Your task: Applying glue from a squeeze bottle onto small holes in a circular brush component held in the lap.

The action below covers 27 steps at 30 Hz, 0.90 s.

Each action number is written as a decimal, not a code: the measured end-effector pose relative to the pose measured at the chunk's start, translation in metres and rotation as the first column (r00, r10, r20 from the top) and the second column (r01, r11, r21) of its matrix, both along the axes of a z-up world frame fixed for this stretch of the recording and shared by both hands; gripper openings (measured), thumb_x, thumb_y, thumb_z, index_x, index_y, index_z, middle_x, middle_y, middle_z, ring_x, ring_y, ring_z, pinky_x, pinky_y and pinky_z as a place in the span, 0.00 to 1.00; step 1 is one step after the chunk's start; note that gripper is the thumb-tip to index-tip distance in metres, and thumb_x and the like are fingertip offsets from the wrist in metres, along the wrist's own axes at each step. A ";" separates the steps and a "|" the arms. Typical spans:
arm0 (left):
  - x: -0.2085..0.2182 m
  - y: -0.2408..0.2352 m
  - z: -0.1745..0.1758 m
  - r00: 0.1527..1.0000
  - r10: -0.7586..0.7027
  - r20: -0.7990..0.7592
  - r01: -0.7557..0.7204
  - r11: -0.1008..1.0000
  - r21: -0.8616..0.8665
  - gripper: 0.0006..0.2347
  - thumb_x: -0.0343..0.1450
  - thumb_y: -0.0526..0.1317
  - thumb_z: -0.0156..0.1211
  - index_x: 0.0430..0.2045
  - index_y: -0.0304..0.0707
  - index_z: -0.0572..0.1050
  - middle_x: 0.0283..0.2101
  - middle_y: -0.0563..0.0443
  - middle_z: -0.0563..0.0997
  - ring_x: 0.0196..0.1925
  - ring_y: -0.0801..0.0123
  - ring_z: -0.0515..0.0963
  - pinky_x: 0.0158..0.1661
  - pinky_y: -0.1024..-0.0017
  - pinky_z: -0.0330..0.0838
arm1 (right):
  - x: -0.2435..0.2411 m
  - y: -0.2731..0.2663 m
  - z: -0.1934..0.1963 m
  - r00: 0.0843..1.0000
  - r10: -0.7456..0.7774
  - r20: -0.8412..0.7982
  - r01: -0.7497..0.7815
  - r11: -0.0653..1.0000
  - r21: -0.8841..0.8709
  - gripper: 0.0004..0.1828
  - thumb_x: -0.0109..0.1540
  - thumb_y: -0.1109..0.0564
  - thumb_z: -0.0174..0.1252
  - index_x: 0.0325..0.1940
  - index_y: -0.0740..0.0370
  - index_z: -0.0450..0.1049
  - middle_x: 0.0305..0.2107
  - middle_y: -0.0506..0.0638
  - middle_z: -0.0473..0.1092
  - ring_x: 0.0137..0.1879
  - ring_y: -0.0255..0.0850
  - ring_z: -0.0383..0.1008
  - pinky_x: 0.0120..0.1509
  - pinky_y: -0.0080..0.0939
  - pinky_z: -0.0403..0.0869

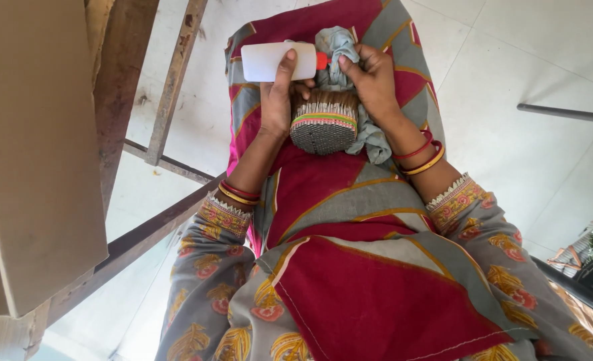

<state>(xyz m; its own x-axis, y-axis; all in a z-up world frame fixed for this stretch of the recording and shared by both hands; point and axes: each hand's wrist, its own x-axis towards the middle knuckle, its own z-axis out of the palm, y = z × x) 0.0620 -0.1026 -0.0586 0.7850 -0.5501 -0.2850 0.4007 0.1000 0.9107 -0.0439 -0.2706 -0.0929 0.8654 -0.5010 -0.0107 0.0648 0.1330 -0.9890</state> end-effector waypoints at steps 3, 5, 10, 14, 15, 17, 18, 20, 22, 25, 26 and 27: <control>-0.001 0.003 -0.001 1.000 0.028 0.006 -0.028 1.000 0.009 0.28 0.70 0.61 0.58 0.41 0.26 0.76 0.25 0.47 0.79 0.23 0.71 0.76 0.27 0.74 0.73 | 0.000 0.002 -0.008 0.998 -0.023 -0.055 0.016 0.992 -0.125 0.09 0.72 0.59 0.62 0.42 0.69 0.76 0.31 0.44 0.74 0.37 0.29 0.68 0.41 0.34 0.70; 0.000 0.002 -0.013 0.996 0.051 -0.079 -0.055 0.997 -0.050 0.29 0.69 0.61 0.60 0.42 0.25 0.76 0.27 0.46 0.79 0.25 0.70 0.77 0.28 0.73 0.73 | -0.002 0.005 0.002 0.996 -0.074 -0.047 0.052 0.930 -0.364 0.11 0.71 0.57 0.63 0.42 0.71 0.75 0.30 0.46 0.73 0.35 0.30 0.69 0.40 0.35 0.70; 0.003 -0.002 -0.023 0.982 0.055 -0.181 -0.068 0.996 -0.065 0.31 0.68 0.63 0.59 0.42 0.25 0.76 0.25 0.45 0.78 0.23 0.70 0.76 0.29 0.72 0.74 | -0.002 0.004 -0.002 0.986 -0.155 -0.058 0.104 0.852 -0.513 0.13 0.71 0.55 0.62 0.47 0.71 0.74 0.29 0.49 0.72 0.34 0.33 0.70 0.40 0.37 0.71; 0.008 -0.001 -0.030 0.890 0.118 -0.441 -0.222 0.956 -0.193 0.30 0.67 0.64 0.58 0.40 0.26 0.75 0.24 0.47 0.76 0.22 0.66 0.76 0.40 0.62 0.83 | -0.006 -0.003 -0.013 0.987 -0.124 -0.100 0.095 0.962 -0.255 0.14 0.72 0.52 0.61 0.50 0.69 0.77 0.35 0.51 0.76 0.39 0.36 0.71 0.45 0.36 0.72; 0.007 0.000 -0.031 0.885 0.131 -0.447 -0.241 0.951 -0.197 0.30 0.67 0.64 0.58 0.39 0.27 0.74 0.24 0.47 0.76 0.23 0.66 0.76 0.41 0.60 0.83 | -0.010 -0.002 -0.011 0.980 -0.123 -0.157 0.066 0.942 -0.329 0.17 0.71 0.51 0.63 0.53 0.69 0.76 0.38 0.55 0.76 0.43 0.40 0.73 0.49 0.38 0.73; 0.007 0.001 -0.032 0.863 0.158 -0.480 -0.280 0.941 -0.192 0.30 0.67 0.64 0.57 0.37 0.27 0.74 0.24 0.46 0.76 0.23 0.65 0.76 0.43 0.58 0.83 | -0.025 0.003 0.021 0.990 -0.143 0.015 0.128 0.833 -0.537 0.25 0.73 0.51 0.63 0.65 0.70 0.63 0.54 0.60 0.67 0.60 0.46 0.66 0.65 0.44 0.68; 0.008 0.000 -0.034 0.842 0.177 -0.510 -0.313 0.930 -0.193 0.30 0.67 0.64 0.57 0.35 0.27 0.73 0.24 0.45 0.76 0.23 0.65 0.77 0.45 0.56 0.84 | -0.033 0.004 0.037 0.976 -0.110 0.189 0.213 0.677 -0.704 0.36 0.76 0.51 0.62 0.77 0.71 0.50 0.70 0.64 0.57 0.76 0.52 0.59 0.80 0.49 0.62; 0.014 0.001 -0.039 0.838 0.178 -0.516 -0.330 0.918 -0.219 0.29 0.67 0.64 0.57 0.35 0.28 0.74 0.24 0.46 0.77 0.23 0.65 0.77 0.44 0.56 0.84 | -0.058 0.004 0.040 0.991 -0.018 0.136 0.116 0.644 -0.756 0.44 0.67 0.50 0.67 0.79 0.63 0.51 0.73 0.60 0.56 0.78 0.51 0.56 0.83 0.50 0.61; 0.015 0.001 -0.043 0.832 0.183 -0.524 -0.351 0.905 -0.240 0.28 0.67 0.64 0.57 0.34 0.29 0.74 0.25 0.46 0.77 0.23 0.65 0.77 0.44 0.57 0.84 | -0.071 0.011 0.051 0.994 0.075 0.076 0.015 0.603 -0.798 0.53 0.58 0.48 0.71 0.82 0.55 0.51 0.76 0.56 0.54 0.80 0.49 0.54 0.85 0.51 0.59; 0.015 -0.003 -0.041 0.817 0.201 -0.541 -0.384 0.889 -0.249 0.27 0.68 0.63 0.57 0.34 0.30 0.74 0.25 0.47 0.77 0.25 0.65 0.77 0.45 0.56 0.84 | -0.067 0.024 0.069 0.932 0.348 -0.102 -0.268 0.470 -0.841 0.66 0.51 0.40 0.79 0.80 0.62 0.46 0.73 0.67 0.53 0.79 0.62 0.51 0.82 0.62 0.58; 0.015 -0.004 -0.041 0.801 0.202 -0.563 -0.399 0.881 -0.252 0.28 0.68 0.63 0.56 0.35 0.28 0.74 0.25 0.48 0.77 0.25 0.65 0.77 0.46 0.57 0.84 | -0.064 0.024 0.068 0.940 0.319 -0.124 -0.276 0.493 -0.825 0.68 0.49 0.42 0.79 0.81 0.63 0.45 0.72 0.69 0.52 0.79 0.63 0.52 0.81 0.61 0.61; 0.015 -0.004 -0.040 0.787 0.203 -0.582 -0.413 0.874 -0.254 0.29 0.69 0.63 0.56 0.36 0.27 0.75 0.25 0.48 0.76 0.25 0.66 0.76 0.46 0.58 0.84 | -0.061 0.025 0.068 0.946 0.290 -0.143 -0.281 0.520 -0.807 0.70 0.47 0.44 0.80 0.81 0.63 0.44 0.72 0.72 0.51 0.79 0.65 0.53 0.80 0.59 0.64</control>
